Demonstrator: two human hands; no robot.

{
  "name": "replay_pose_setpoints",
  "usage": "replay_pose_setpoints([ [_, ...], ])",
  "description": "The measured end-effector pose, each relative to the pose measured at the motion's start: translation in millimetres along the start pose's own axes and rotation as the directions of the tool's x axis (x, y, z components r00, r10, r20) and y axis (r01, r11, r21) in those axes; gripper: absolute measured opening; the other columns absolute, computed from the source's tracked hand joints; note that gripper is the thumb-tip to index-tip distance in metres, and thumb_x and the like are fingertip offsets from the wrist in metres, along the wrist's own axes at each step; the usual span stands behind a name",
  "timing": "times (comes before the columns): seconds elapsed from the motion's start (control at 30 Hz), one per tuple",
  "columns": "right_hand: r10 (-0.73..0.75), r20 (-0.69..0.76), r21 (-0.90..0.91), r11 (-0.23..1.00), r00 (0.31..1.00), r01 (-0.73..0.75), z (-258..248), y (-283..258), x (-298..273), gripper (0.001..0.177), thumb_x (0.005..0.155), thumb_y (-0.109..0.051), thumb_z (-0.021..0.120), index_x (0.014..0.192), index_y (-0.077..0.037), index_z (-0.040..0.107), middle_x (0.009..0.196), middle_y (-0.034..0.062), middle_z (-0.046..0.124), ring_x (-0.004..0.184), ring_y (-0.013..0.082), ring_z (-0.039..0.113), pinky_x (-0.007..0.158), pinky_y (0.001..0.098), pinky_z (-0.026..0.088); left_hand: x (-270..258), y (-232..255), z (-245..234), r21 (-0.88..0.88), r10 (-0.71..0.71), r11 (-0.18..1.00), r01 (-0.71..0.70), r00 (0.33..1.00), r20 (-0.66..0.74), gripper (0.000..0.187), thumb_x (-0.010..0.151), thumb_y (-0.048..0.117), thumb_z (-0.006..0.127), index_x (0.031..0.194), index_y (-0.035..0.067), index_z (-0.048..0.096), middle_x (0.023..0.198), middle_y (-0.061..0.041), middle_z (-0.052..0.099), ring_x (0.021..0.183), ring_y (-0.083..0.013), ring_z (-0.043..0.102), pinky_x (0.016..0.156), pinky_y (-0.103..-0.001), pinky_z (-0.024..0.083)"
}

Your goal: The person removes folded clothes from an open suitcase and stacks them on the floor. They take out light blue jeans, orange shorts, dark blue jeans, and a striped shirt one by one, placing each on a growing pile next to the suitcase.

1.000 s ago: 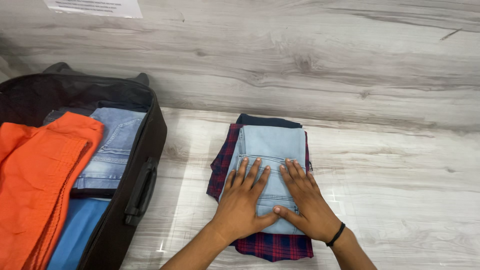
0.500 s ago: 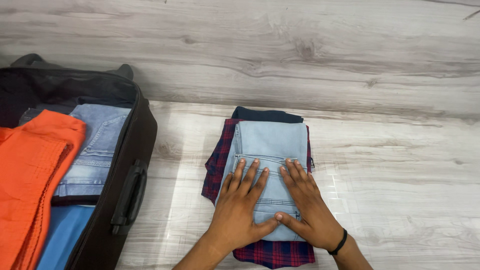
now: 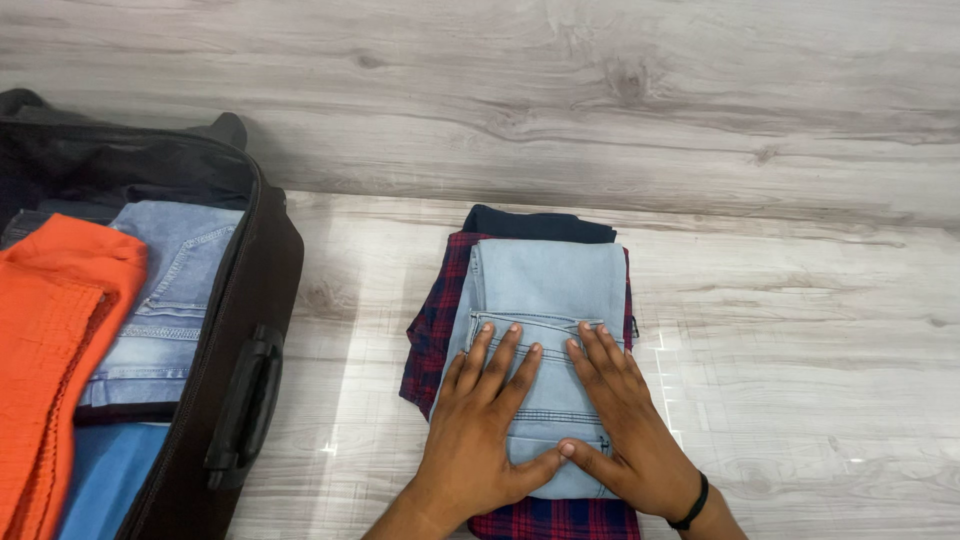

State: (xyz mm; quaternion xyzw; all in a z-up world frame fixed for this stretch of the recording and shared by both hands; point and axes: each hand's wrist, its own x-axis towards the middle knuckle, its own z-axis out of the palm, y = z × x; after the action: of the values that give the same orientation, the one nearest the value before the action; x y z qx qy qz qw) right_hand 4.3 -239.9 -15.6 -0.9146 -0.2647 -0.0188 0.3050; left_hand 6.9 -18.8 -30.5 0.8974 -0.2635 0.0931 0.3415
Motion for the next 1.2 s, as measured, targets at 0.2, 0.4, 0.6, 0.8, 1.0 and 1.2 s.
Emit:
replay_pose_setpoints([
  [0.2, 0.005, 0.006, 0.019, 1.000, 1.000, -0.005, -0.1, -0.3, 0.8, 0.090, 0.093, -0.051, 0.057, 0.160, -0.001, 0.024, 0.170, 0.0237, 0.014, 0.159, 0.0401, 0.003, 0.123, 0.0561, 0.005, -0.3, -1.1, -0.1, -0.029, -0.002, 1.000, 0.002, 1.000, -0.005, 0.093, 0.084, 0.060, 0.072, 0.155, 0.006, 0.044, 0.164, -0.024, 0.032, 0.155, -0.0469, 0.018, 0.115, -0.069, 0.022],
  [0.4, 0.005, -0.006, 0.024, 1.000, 1.000, -0.005, 0.7, 0.6, 1.3, 0.089, 0.093, -0.051, 0.055, 0.160, -0.001, 0.025, 0.170, 0.0238, 0.016, 0.159, 0.0410, 0.005, 0.124, 0.0567, 0.006, 0.1, -1.3, -0.7, -0.036, -0.019, 0.999, 0.020, 1.000, 0.010, 0.094, 0.081, 0.059, 0.073, 0.154, 0.006, 0.045, 0.164, -0.025, 0.032, 0.154, -0.0471, 0.018, 0.114, -0.070, 0.022],
  [0.6, 0.010, -0.008, 0.029, 1.000, 1.000, -0.010, -0.3, 0.0, 0.8, 0.088, 0.093, -0.051, 0.056, 0.160, -0.001, 0.026, 0.170, 0.0236, 0.017, 0.160, 0.0405, 0.006, 0.124, 0.0563, 0.007, 0.1, -0.5, -0.6, -0.014, -0.011, 1.000, 0.011, 1.000, -0.012, 0.092, 0.083, 0.060, 0.072, 0.153, 0.007, 0.046, 0.163, -0.024, 0.034, 0.155, -0.0466, 0.021, 0.115, -0.068, 0.024],
  [0.8, 0.013, -0.020, 0.030, 0.999, 1.000, -0.012, 1.6, 0.6, 0.8, 0.088, 0.092, -0.051, 0.058, 0.159, -0.003, 0.027, 0.170, 0.0228, 0.017, 0.159, 0.0406, 0.005, 0.124, 0.0560, 0.008, 0.0, -1.0, -0.3, -0.011, -0.009, 1.000, 0.009, 1.000, -0.016, 0.092, 0.083, 0.060, 0.070, 0.154, 0.007, 0.045, 0.163, -0.024, 0.034, 0.154, -0.0465, 0.021, 0.116, -0.067, 0.024],
  [1.0, 0.003, -0.026, 0.023, 1.000, 1.000, -0.002, 3.8, 4.1, 0.4, 0.087, 0.093, -0.051, 0.057, 0.159, -0.003, 0.028, 0.171, 0.0220, 0.017, 0.159, 0.0391, 0.005, 0.124, 0.0557, 0.008, -0.8, -1.1, 1.8, 0.021, -0.004, 1.000, 0.004, 1.000, -0.015, 0.090, 0.086, 0.060, 0.070, 0.154, 0.006, 0.045, 0.163, -0.024, 0.033, 0.154, -0.0465, 0.020, 0.116, -0.067, 0.023],
  [1.2, 0.015, -0.026, 0.013, 1.000, 1.000, -0.015, 4.7, 5.3, 0.1, 0.085, 0.093, -0.052, 0.055, 0.160, -0.007, 0.027, 0.171, 0.0189, 0.017, 0.160, 0.0364, 0.006, 0.124, 0.0545, 0.008, -1.7, -0.7, 2.8, 0.031, -0.011, 0.999, 0.012, 1.000, -0.021, 0.090, 0.084, 0.059, 0.069, 0.153, 0.007, 0.045, 0.163, -0.024, 0.034, 0.154, -0.0455, 0.020, 0.116, -0.066, 0.023],
])
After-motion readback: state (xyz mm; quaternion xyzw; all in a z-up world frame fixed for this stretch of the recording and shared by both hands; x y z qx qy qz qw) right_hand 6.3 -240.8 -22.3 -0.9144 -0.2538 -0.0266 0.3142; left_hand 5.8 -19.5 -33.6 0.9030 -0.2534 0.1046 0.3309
